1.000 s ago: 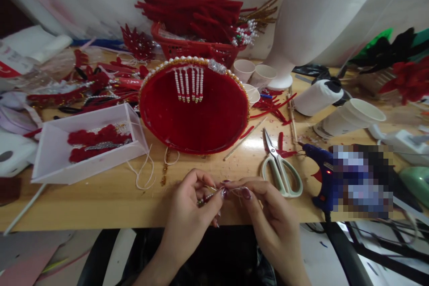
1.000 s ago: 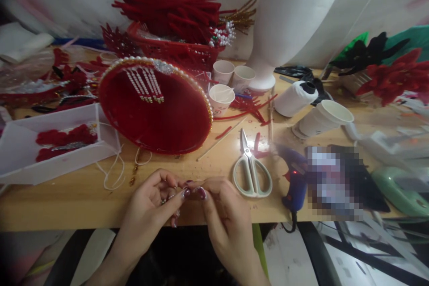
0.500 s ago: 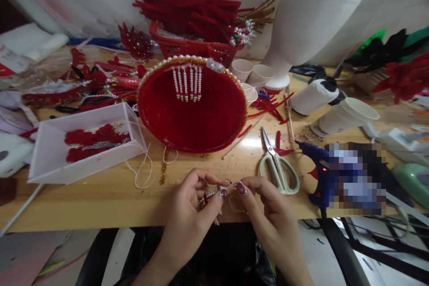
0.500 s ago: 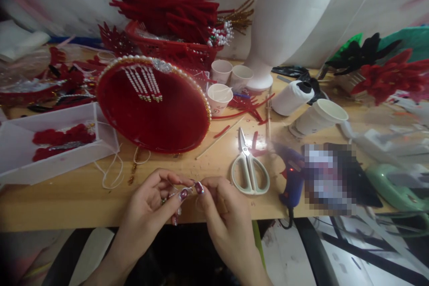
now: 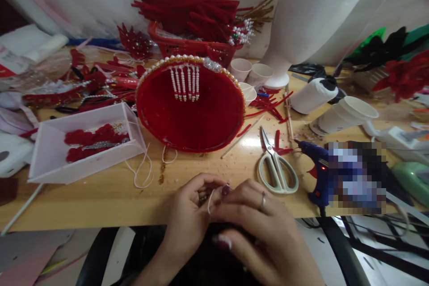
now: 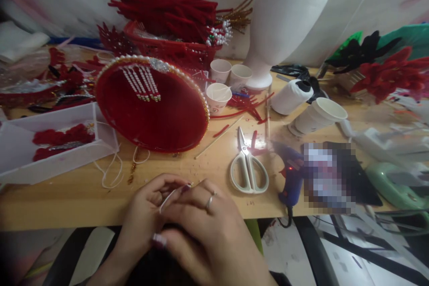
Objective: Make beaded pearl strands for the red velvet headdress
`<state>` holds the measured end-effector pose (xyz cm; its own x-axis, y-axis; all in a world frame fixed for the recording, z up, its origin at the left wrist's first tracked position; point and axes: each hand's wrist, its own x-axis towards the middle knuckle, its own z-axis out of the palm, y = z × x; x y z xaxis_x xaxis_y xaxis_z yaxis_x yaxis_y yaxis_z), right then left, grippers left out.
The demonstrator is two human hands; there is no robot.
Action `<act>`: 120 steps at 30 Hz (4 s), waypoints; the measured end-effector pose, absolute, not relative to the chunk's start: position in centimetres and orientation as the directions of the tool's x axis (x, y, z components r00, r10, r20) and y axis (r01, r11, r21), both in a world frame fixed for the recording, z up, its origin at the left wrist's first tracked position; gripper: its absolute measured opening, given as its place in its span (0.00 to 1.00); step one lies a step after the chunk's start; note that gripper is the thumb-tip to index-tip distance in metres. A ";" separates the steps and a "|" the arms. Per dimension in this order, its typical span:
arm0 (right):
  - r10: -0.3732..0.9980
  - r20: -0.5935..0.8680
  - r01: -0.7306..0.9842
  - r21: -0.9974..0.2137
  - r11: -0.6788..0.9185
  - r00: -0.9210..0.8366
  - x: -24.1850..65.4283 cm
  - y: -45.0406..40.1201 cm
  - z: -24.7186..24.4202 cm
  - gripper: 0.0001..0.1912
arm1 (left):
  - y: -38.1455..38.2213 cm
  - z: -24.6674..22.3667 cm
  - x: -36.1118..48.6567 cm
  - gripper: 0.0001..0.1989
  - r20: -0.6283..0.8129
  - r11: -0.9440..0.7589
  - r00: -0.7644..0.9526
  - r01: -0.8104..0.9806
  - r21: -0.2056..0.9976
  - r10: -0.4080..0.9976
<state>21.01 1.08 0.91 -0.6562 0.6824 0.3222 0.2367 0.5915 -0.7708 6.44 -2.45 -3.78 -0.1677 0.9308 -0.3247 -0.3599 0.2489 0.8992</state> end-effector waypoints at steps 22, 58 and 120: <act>0.779 -0.226 -0.001 -0.960 -0.280 -0.585 20.9 1.1 -3.0 0.10 | -1.6 -3.3 5.4 0.10 -0.342 0.286 0.090 -0.762 0.582 0.935; 0.743 -0.181 -0.045 -0.961 -0.273 -0.644 20.0 0.9 -3.3 0.10 | -2.8 -2.8 6.5 0.18 -0.363 0.242 -0.300 -0.372 0.896 0.882; 0.850 -0.233 -0.413 -0.794 -0.447 -0.473 18.6 1.0 -4.4 0.07 | -3.6 -2.9 5.5 0.08 0.246 -0.130 -0.272 0.382 0.915 0.930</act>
